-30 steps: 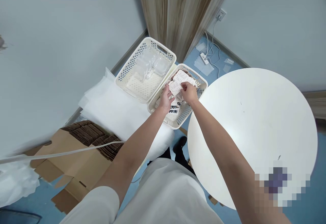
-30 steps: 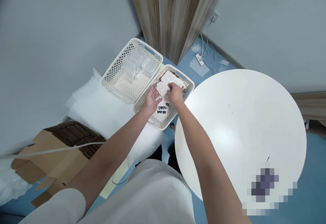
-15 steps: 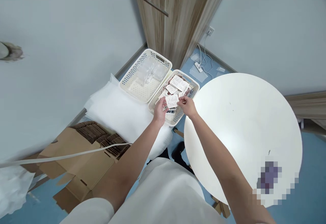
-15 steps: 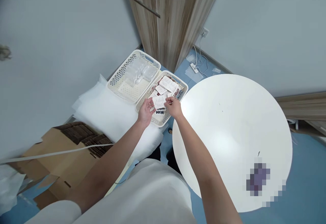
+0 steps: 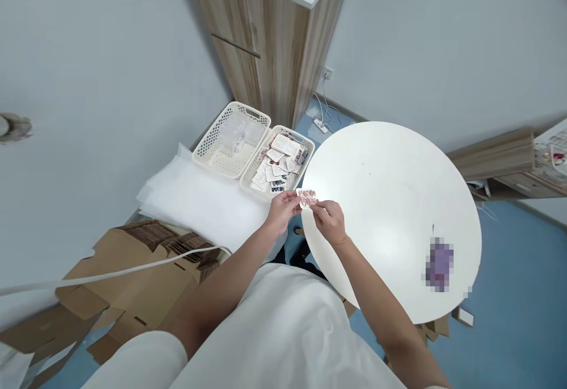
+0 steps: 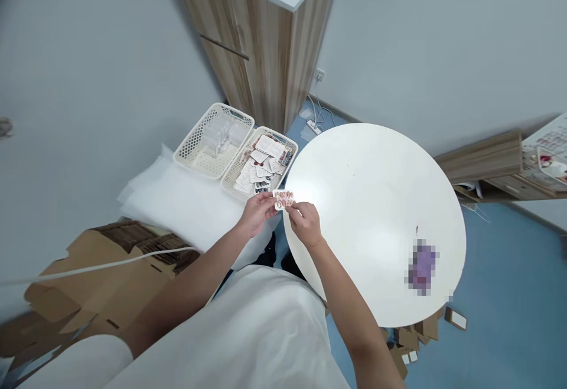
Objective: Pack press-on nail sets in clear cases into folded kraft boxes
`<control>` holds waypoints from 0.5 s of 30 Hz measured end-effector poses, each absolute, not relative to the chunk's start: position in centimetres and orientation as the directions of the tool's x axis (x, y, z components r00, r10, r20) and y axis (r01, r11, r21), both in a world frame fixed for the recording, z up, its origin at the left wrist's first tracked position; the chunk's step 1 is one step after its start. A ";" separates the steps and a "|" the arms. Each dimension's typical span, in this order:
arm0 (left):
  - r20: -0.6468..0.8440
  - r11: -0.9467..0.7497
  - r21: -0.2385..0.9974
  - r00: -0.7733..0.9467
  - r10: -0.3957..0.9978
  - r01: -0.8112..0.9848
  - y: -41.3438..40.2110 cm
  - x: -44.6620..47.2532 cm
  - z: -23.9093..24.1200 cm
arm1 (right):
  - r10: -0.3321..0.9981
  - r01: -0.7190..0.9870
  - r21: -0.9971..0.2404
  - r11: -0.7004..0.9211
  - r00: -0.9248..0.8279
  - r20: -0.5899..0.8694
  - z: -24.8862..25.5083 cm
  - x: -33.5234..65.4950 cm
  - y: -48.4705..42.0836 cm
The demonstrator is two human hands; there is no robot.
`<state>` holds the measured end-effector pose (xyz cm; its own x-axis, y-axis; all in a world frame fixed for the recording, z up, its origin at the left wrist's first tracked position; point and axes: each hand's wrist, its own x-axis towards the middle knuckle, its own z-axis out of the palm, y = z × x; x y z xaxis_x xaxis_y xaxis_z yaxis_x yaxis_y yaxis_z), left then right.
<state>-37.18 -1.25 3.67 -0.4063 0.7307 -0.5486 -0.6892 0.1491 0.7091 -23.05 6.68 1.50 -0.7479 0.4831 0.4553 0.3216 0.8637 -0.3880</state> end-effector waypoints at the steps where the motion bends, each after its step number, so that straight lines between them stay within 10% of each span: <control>1: -0.542 0.156 0.713 -0.396 0.741 -0.684 -1.3 -36.6 3.9 | 0.469 0.318 -0.369 0.874 -0.750 0.467 1.5 -22.2 6.5; 6: -0.502 0.214 0.763 -0.350 0.791 -0.610 -1.4 -33.3 4.8 | 0.596 0.353 -0.519 0.778 -0.676 0.433 2.8 -17.3 5.0; 15: -0.427 0.338 0.867 -0.195 0.883 -0.366 -0.1 -23.7 5.4 | 0.853 0.178 -0.978 0.107 -0.521 -0.001 4.1 -5.0 4.9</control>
<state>-23.68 -0.10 5.36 -0.1955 0.8828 -0.4270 -0.3661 0.3383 0.8669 -4.98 4.94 4.09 -0.5211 0.8535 -0.0015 0.1778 0.1068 -0.9783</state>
